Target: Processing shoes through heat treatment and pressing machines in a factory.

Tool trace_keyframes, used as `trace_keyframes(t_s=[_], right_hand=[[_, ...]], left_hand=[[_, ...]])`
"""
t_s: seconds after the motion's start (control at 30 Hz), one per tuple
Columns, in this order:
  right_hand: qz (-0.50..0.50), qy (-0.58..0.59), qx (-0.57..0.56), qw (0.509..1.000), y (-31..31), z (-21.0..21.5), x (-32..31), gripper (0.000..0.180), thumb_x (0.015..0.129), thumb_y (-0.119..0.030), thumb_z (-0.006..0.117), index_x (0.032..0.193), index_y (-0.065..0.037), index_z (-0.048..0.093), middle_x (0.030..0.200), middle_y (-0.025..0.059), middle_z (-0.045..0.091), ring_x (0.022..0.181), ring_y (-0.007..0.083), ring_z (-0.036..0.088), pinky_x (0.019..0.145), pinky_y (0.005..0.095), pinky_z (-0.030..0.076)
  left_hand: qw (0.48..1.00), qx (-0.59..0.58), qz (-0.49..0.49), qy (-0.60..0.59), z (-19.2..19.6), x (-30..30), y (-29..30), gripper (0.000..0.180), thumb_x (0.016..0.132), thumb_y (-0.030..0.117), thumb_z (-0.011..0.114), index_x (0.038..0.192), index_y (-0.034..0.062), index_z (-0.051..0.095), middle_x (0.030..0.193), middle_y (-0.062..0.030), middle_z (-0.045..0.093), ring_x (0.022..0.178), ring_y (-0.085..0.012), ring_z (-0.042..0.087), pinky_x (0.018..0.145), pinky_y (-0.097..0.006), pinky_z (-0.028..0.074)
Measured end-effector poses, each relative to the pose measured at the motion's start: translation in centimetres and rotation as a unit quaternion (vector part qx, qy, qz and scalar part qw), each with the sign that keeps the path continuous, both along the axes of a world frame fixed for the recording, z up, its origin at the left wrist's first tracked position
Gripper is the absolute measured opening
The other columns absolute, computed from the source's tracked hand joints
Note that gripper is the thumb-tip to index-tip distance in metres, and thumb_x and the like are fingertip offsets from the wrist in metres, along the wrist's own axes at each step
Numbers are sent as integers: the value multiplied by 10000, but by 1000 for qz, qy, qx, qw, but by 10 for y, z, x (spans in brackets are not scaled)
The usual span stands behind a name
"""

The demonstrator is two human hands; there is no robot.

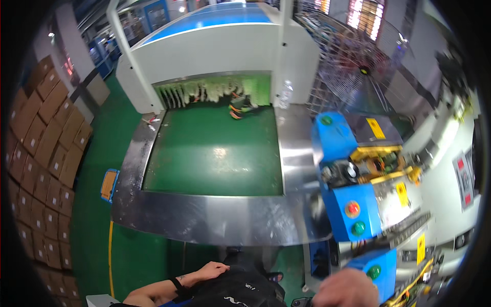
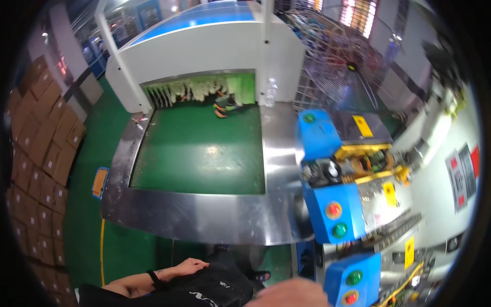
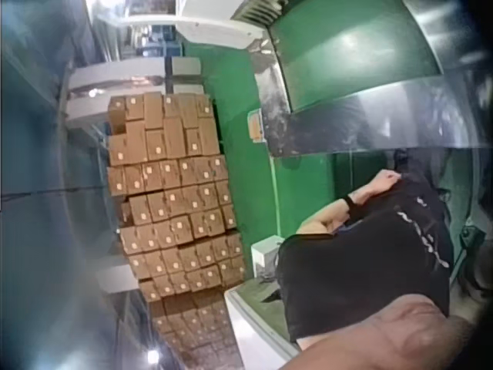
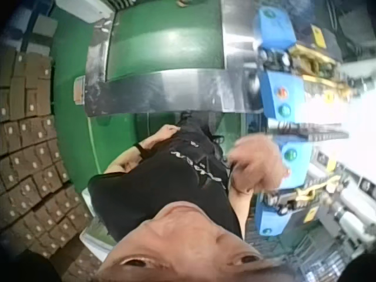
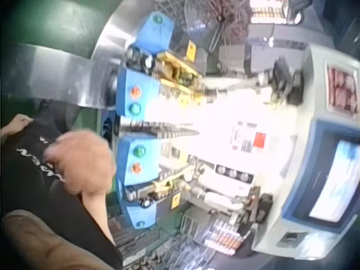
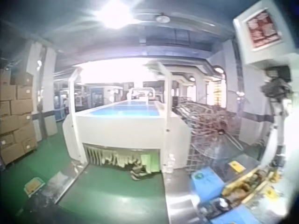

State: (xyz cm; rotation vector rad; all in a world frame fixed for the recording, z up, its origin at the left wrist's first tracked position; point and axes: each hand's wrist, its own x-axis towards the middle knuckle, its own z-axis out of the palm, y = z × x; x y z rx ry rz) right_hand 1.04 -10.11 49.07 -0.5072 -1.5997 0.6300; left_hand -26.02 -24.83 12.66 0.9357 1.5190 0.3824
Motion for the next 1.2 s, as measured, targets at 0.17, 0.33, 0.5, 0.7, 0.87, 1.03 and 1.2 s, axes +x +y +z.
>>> trace_keyframes(t_s=[0.17,0.33,0.5,0.7,0.87,1.03,1.2], right_hand=[[-86,-170,-401,896,86,-108,-108,145,867,-22,616,995,43,631,1004,139,663,852,171,643,703,297,545],[67,-137,-449,881,177,-147,-218,409,889,-84,651,1267,9,524,1207,158,597,1057,213,619,859,309,524],[49,-200,-606,768,345,-251,-321,823,881,-268,690,1466,35,197,1392,208,436,1228,298,512,934,392,495],[-252,-151,-449,844,591,-356,-491,783,718,-349,801,1253,92,437,1179,214,602,1078,334,596,914,422,468],[-538,-168,-553,614,621,-366,-563,736,706,-189,792,1224,-40,290,1090,216,623,887,344,676,815,453,558],[55,122,-658,741,578,-406,-374,437,898,-24,550,1318,-4,431,1187,157,583,1048,314,614,879,522,525],[83,217,-697,678,348,-292,-280,436,925,-117,549,1329,6,441,1270,172,557,1178,328,553,1041,529,417]], left_hand=[[979,111,41,168,-10,-92,59,266,818,122,541,1035,48,677,1032,-172,675,999,-340,641,875,-397,512],[896,333,130,265,-9,-224,185,298,807,82,575,1091,-1,604,1096,-219,617,1056,-397,583,940,-436,473],[834,391,-5,389,-79,-339,331,419,822,116,589,1214,-18,525,1306,-229,502,1197,-412,489,1041,-472,394],[800,347,140,469,-130,-379,383,506,818,163,585,1273,-36,489,1409,-235,420,1319,-399,380,1110,-544,257],[811,333,158,454,-115,-401,385,485,812,154,581,1256,-25,501,1412,-206,428,1316,-374,392,1101,-530,266],[791,350,168,473,-131,-398,376,494,807,163,588,1256,-22,502,1416,-201,425,1321,-352,391,1107,-519,266],[858,274,208,382,-112,-391,375,668,792,195,638,1377,-12,391,1452,-197,391,1355,-362,354,1129,-505,247]])
